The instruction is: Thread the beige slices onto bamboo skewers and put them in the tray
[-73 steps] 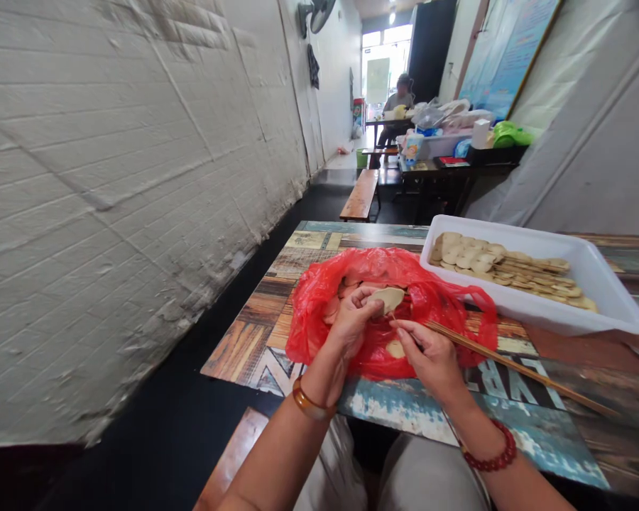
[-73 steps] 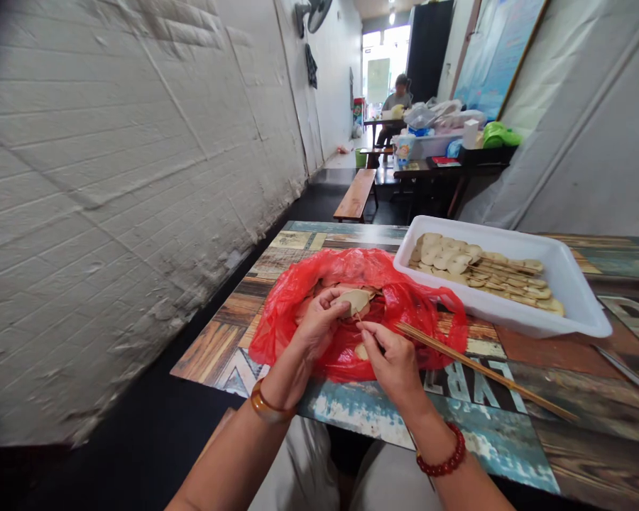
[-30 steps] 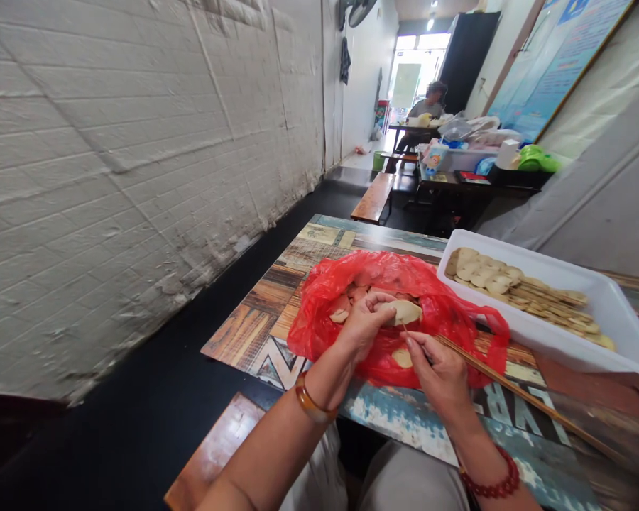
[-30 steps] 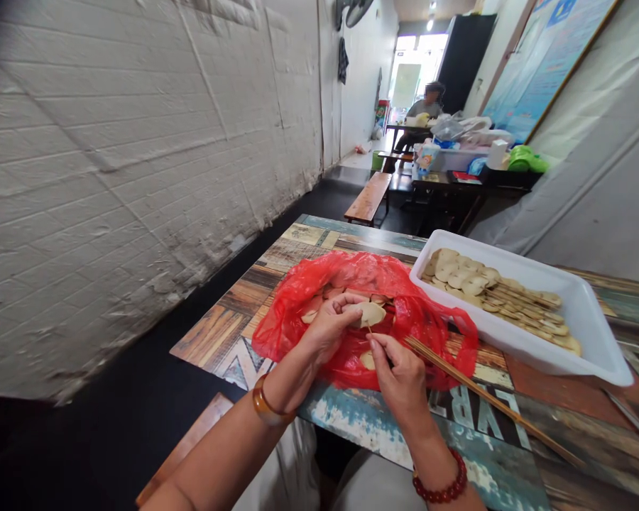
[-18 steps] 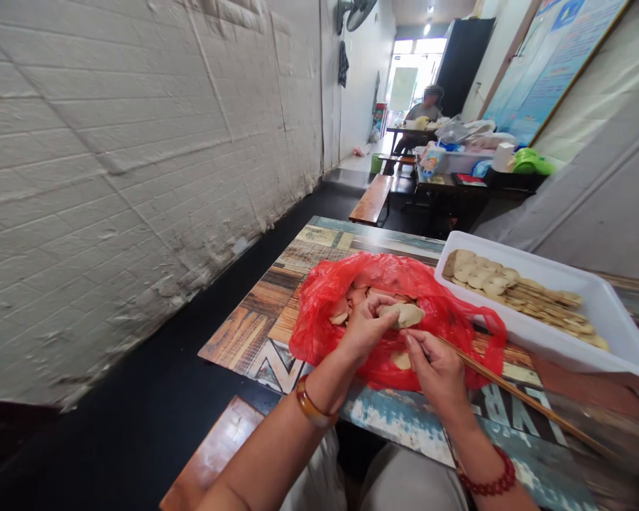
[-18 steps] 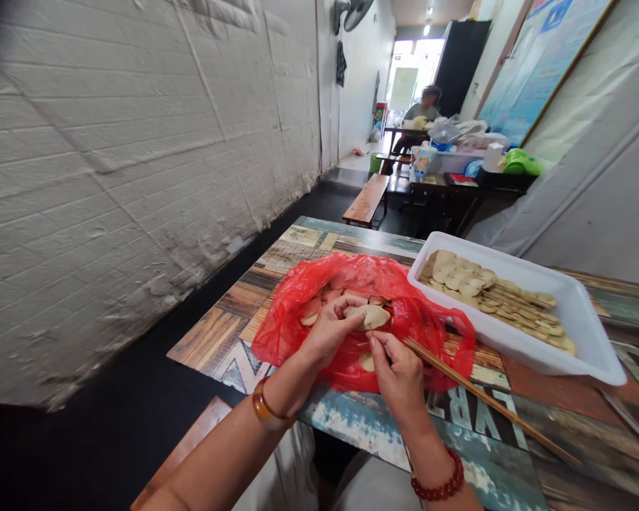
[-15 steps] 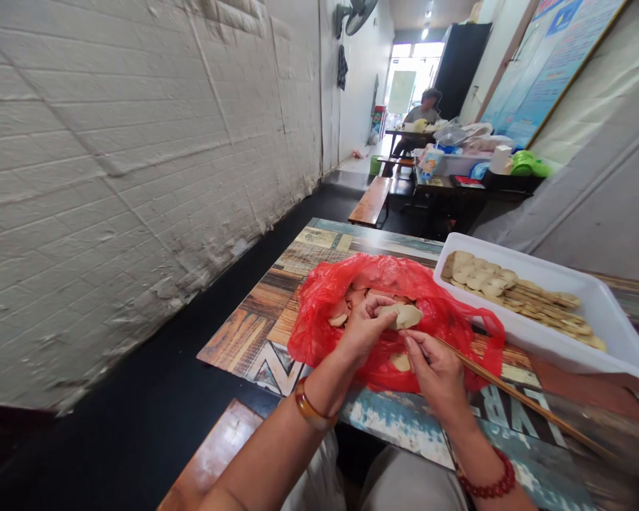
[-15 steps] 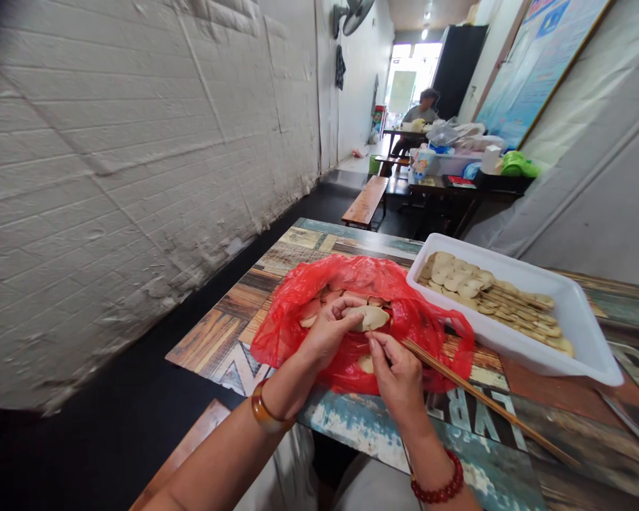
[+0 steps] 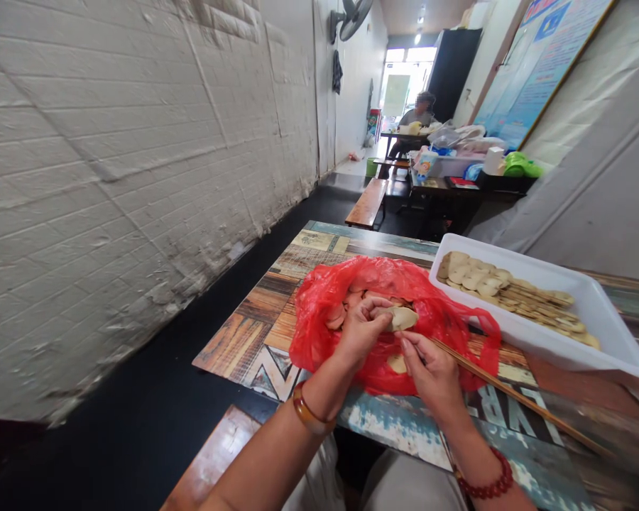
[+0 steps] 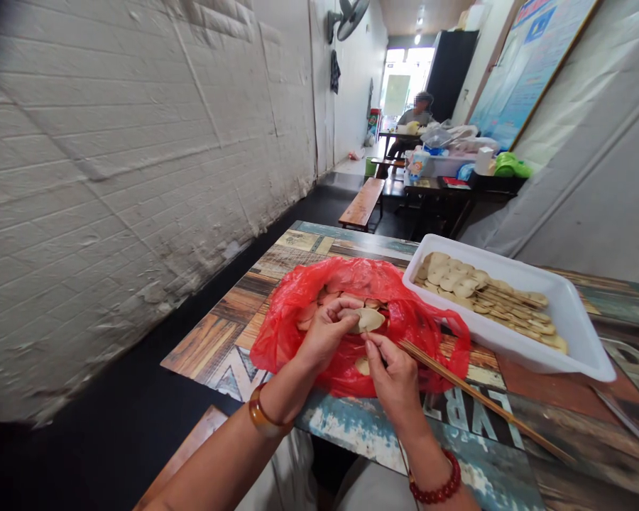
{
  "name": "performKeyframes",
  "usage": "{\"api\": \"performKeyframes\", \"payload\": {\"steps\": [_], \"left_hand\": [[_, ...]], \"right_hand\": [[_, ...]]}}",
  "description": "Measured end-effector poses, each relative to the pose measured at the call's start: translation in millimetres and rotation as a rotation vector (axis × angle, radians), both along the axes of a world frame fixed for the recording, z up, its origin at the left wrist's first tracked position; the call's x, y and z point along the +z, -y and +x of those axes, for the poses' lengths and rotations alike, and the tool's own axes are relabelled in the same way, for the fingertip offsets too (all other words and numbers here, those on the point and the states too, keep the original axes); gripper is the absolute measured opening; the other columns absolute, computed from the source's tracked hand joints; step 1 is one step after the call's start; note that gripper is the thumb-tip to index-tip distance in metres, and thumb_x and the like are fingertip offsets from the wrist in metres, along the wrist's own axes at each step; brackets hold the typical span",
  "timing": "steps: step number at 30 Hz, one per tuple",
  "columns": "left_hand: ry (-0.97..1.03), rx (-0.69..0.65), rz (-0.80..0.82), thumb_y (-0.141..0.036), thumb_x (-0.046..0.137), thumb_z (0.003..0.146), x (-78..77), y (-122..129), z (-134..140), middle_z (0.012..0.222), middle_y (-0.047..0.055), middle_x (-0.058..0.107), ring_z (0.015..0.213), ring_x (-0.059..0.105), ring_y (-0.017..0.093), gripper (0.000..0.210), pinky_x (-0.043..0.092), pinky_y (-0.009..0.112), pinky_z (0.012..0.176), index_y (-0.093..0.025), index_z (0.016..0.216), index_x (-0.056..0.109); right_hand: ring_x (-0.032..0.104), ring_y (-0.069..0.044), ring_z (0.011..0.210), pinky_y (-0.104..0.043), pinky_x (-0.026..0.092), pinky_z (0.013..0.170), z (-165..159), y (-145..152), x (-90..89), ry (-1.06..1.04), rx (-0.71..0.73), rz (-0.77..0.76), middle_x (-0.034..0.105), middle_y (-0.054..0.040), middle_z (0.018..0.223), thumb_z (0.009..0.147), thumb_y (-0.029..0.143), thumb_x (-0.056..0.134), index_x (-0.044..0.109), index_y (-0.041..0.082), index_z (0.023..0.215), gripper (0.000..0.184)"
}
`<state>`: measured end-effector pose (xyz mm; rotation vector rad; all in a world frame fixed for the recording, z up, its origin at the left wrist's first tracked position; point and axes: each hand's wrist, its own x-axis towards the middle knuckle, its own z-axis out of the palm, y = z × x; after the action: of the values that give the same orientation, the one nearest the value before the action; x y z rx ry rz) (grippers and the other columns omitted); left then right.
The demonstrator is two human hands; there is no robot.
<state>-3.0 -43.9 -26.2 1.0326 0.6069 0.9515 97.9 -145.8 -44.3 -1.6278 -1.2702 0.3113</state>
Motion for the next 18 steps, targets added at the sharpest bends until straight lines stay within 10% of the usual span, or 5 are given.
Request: {"api": "performKeyframes", "payload": {"steps": [18], "left_hand": [[-0.056,0.014,-0.012,-0.024,0.070,0.060,3.7,1.9,2.3,0.063,-0.003,0.056,0.054,0.048,0.007,0.023,0.037,0.020,0.057,-0.015,0.074,0.054]], "right_hand": [[0.056,-0.014,0.052,-0.023,0.040,0.049,-0.5,-2.7,1.7,0.011,0.018,-0.042,0.061,0.0003,0.056,0.090,0.042,0.044,0.062,0.018,0.077,0.033]]}}
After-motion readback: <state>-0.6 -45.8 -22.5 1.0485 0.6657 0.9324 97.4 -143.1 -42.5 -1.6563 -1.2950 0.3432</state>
